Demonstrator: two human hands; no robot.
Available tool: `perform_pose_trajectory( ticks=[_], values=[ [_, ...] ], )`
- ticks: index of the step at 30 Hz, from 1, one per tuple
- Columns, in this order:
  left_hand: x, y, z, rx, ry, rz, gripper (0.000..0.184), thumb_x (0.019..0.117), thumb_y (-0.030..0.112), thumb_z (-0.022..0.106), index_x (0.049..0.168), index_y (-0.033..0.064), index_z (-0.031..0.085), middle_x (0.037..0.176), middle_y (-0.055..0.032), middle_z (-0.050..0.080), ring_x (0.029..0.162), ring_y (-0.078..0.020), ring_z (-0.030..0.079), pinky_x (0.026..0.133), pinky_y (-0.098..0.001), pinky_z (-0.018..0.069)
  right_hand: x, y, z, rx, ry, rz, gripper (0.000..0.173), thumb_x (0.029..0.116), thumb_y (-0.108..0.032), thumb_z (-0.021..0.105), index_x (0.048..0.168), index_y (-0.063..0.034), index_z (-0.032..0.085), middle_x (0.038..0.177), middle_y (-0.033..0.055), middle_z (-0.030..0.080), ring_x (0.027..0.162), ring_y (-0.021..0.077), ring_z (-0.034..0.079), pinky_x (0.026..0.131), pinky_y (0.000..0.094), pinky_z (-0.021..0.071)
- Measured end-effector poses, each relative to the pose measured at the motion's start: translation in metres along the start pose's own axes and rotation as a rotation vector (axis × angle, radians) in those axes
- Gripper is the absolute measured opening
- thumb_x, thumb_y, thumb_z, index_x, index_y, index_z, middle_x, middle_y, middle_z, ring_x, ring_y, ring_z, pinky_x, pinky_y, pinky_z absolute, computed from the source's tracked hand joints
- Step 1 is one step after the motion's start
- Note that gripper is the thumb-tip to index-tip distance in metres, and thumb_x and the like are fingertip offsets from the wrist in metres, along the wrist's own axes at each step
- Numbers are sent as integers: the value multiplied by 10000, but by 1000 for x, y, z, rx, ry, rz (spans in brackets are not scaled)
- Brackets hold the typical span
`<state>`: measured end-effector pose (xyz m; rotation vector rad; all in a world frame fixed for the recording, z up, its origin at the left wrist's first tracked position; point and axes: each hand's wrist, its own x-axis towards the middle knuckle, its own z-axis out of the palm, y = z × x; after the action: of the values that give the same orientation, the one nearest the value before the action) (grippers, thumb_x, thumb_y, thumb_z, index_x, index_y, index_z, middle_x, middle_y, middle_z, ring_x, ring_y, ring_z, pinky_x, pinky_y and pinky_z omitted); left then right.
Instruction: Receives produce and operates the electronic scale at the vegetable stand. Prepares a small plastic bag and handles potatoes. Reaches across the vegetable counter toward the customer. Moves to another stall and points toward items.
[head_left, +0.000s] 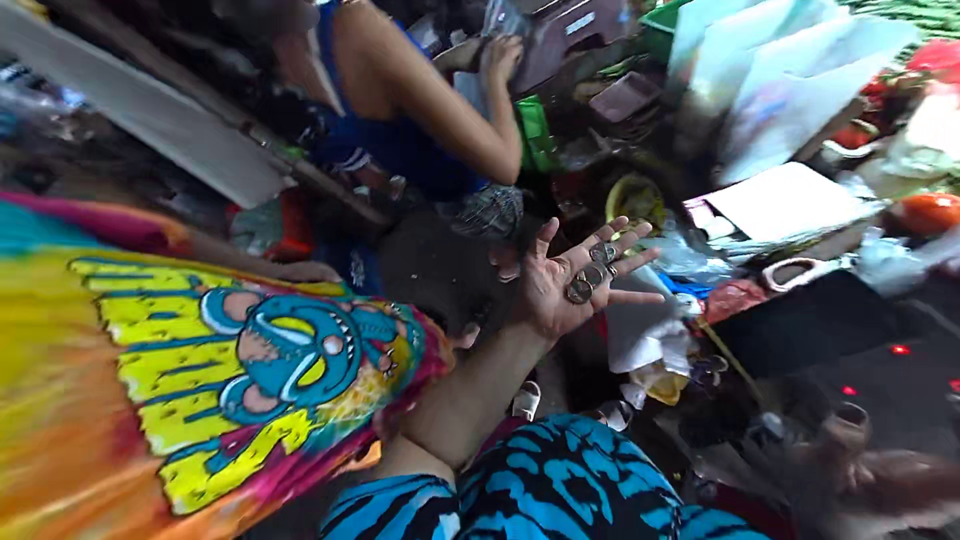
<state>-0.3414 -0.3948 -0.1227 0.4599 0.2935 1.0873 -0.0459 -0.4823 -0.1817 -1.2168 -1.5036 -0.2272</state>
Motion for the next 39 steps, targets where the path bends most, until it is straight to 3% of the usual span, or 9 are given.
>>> perform_pose_trajectory(
  ticks=[3, 5, 7, 9, 16, 22, 26, 33, 39],
  values=[
    [-50, 24, -17, -27, 120, 21, 929, 984, 711, 50, 1561, 55, 366, 1544, -185, 463, 1351, -324, 539, 1043, -539, 498, 0, -48, 35, 131, -199, -45, 410, 1036, -327, 565, 1342, -65, 487, 1413, 149, 525, 1394, 218, 471, 1162, 381, 379],
    [-81, 36, -34, -50, 407, 11, 687, 1095, 530, 158, 1274, 62, 627, 1087, -88, 714, 798, -114, 693, 609, -224, 555, -20, -68, 63, 260, -325, -46, 388, 1050, -265, 540, 1399, -125, 445, 1317, 29, 605, 1239, 80, 586, 1047, 284, 490],
    [-106, 46, -65, -138, 551, 19, 465, 1121, 377, 242, 959, 101, 579, 658, 32, 524, 431, -8, 411, 373, -125, 313, -38, -100, 90, 335, -416, -23, 321, 1067, -228, 519, 1319, -30, 534, 913, 60, 689, 752, 50, 661, 684, 242, 572],
    [-128, 54, -103, -134, 654, 52, 427, 1131, 340, 265, 807, 152, 472, 550, 78, 396, 376, 7, 301, 350, -123, 243, -52, -134, 115, 376, -556, 11, 341, 1049, -236, 482, 1188, 32, 640, 635, 88, 618, 463, 109, 542, 442, 293, 472],
    [-216, 35, -210, -257, 1227, 202, 161, 1054, 86, 355, 971, 66, 492, 691, -5, 463, 482, -67, 430, 448, -185, 408, -69, -184, 149, 204, -861, -217, 391, 929, -290, 546, 1116, -3, 735, 627, 95, 640, 489, 256, 603, 456, 468, 486],
    [-320, -42, -210, -37, 1452, 127, 234, 1076, 135, 435, 1110, -18, 609, 758, -11, 476, 588, -98, 435, 582, -253, 428, -42, -179, 171, -77, -1657, -196, 465, 1008, -232, 590, 1388, 36, 568, 1155, 309, 687, 1065, 505, 667, 912, 687, 484],
    [-397, -91, -212, 215, 1522, -154, 315, 1071, 134, 483, 1314, -26, 606, 1084, -148, 618, 856, -181, 549, 820, -362, 477, -80, -170, 215, -357, -2008, -357, 596, 987, -389, 628, 1443, -17, 535, 1259, 297, 655, 1169, 494, 629, 968, 697, 466],
    [-506, -136, -225, -44, 1696, 225, 359, 999, -27, 564, 1355, -73, 545, 1259, -229, 621, 1026, -229, 652, 932, -373, 536, -141, -288, 259, 117, -2073, -396, 467, 967, -309, 681, 1372, -82, 632, 1122, 238, 714, 1025, 415, 692, 904, 639, 522],
    [-575, -79, -252, 116, 1668, 257, 413, 995, -28, 509, 1407, -49, 512, 1361, -240, 591, 1157, -317, 651, 1003, -458, 534, -215, -428, 311, -47, -2111, -835, 480, 1013, -376, 600, 1438, -155, 587, 1120, 214, 723, 1050, 424, 686, 919, 621, 509]
  ],
)
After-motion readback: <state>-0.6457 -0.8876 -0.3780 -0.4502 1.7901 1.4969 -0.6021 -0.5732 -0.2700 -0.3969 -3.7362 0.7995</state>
